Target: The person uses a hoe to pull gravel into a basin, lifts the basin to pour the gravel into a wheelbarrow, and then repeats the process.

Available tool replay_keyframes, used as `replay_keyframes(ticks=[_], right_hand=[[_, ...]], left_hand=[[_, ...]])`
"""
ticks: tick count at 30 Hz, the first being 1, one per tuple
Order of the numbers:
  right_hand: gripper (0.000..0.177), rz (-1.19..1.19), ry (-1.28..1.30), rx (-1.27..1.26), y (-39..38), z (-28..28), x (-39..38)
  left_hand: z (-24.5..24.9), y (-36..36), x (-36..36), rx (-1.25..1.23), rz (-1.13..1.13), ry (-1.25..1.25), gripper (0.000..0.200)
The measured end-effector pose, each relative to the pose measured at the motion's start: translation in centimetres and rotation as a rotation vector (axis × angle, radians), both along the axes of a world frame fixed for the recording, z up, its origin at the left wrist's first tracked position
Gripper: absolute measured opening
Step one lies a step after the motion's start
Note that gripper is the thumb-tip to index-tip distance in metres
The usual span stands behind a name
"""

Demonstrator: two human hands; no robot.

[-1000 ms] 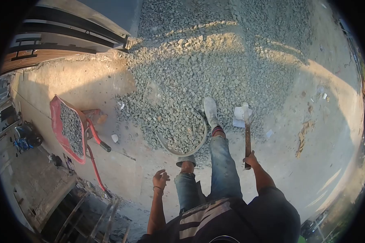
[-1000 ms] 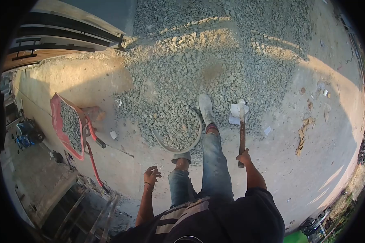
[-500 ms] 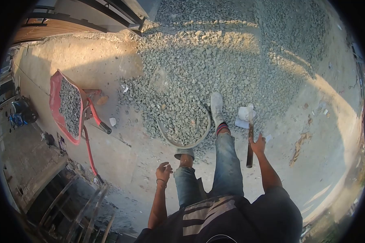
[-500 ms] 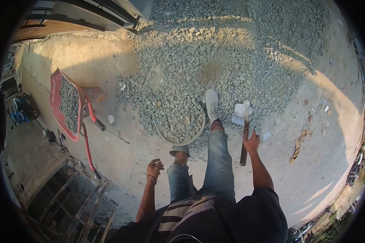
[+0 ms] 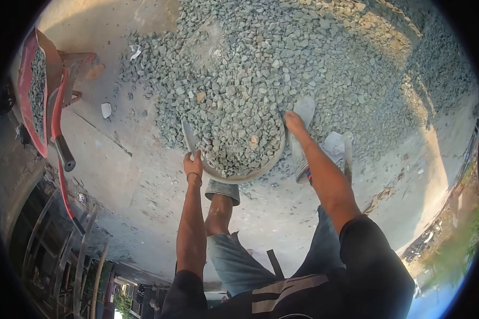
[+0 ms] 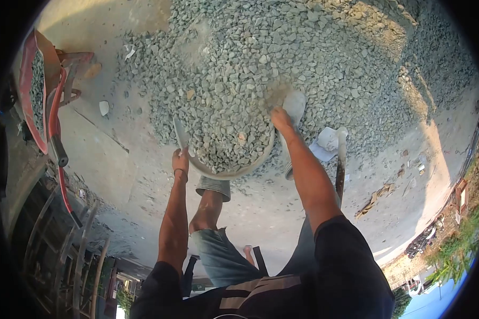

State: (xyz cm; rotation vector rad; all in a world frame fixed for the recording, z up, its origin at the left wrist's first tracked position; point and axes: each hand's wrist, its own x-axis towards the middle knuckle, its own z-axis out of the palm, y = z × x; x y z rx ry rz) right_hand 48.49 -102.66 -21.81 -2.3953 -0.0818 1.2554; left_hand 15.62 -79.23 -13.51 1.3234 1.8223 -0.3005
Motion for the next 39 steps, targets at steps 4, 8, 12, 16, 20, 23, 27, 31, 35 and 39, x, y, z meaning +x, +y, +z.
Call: replay_keyframes(ticks=[4,8,12,16,20,23,27,31,35,39], right_hand=[[0.047,-0.386,0.198,-0.081,0.2,-7.5,-1.2],[0.049,-0.784,0.351,0.018,2.9,-4.9,-1.7],[0.044,-0.907,0.404,0.292,0.6,-6.9,-3.3],[0.040,-1.030,0.425,0.257,0.2,-3.4,-5.4],[0.042,-1.059,0.484,0.387,-4.8,-1.9,-7.1],[0.044,-1.055,0.475,0.484,-7.8,4.3,-9.0],[0.040,-0.954,0.230,0.554,-5.9,15.0,-7.7],[0.030,-0.184,-0.123,0.372,-5.1,26.1,-6.4],[0.024,-0.624,0.258,0.416,-0.5,37.7,-5.2],[0.026,-0.408,0.152,0.357,4.0,50.8,-7.1]], left_hand=[[-12.6,2.6,-2.7,-0.127,0.379,0.017,0.073],[-18.8,3.0,-5.9,-0.030,0.602,-0.249,0.064],[-16.9,3.7,-5.5,-0.065,0.963,-0.401,0.047],[-12.8,0.8,-6.0,-0.086,0.798,-0.604,0.030],[-5.6,-1.6,-3.3,-0.034,0.814,-0.661,0.020],[-1.0,-4.3,-5.2,0.011,0.731,-0.731,0.014],[5.9,-4.1,-2.0,0.090,0.614,-0.814,0.023],[12.1,-3.3,-1.0,0.129,0.471,-0.683,0.034],[24.9,-1.4,-0.8,0.068,0.520,-0.599,0.038],[35.2,-1.2,-5.9,0.148,0.453,-0.631,0.043]])
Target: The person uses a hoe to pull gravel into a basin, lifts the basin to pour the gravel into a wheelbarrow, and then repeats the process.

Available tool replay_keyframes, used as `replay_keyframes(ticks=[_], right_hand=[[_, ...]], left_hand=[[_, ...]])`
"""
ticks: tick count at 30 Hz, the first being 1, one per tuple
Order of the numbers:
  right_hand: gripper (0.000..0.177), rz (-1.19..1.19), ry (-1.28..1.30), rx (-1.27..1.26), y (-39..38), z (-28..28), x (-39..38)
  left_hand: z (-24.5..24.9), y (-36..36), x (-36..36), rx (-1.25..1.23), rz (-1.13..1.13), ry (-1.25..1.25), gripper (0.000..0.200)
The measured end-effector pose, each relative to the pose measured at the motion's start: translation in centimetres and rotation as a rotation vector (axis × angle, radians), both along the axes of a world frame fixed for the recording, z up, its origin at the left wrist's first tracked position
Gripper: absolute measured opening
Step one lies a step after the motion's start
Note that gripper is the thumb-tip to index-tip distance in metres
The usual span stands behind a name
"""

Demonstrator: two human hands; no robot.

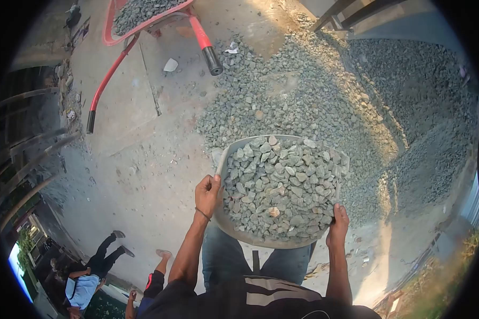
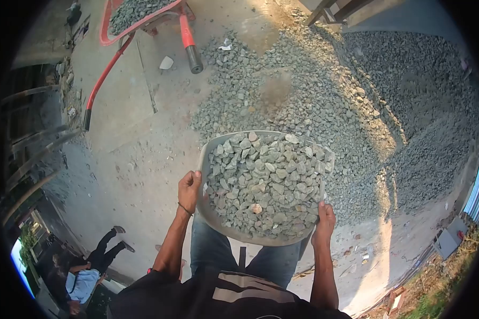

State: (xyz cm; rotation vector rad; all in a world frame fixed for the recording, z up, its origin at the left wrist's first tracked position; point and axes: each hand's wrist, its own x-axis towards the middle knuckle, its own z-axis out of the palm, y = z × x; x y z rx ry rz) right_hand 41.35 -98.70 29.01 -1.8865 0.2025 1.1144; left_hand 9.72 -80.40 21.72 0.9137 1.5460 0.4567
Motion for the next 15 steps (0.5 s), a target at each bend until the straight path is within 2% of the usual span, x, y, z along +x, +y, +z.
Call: replay_keyframes(ticks=[4,8,11,15], right_hand=[[0.035,0.269,-0.247,-0.007,4.3,9.3,-3.9],[0.034,0.316,-0.356,0.172,10.7,15.3,-10.1],[0.034,0.444,-0.367,0.226,14.6,16.6,-12.9],[0.033,0.536,-0.288,0.271,20.7,13.2,-15.7]], left_hand=[[9.2,2.2,-6.2,0.147,0.049,-0.033,0.045],[17.2,5.8,-13.0,0.193,0.085,0.072,0.048],[21.6,8.7,-16.8,0.223,0.143,0.137,0.048],[22.0,13.5,-21.4,0.282,0.208,0.213,0.050]])
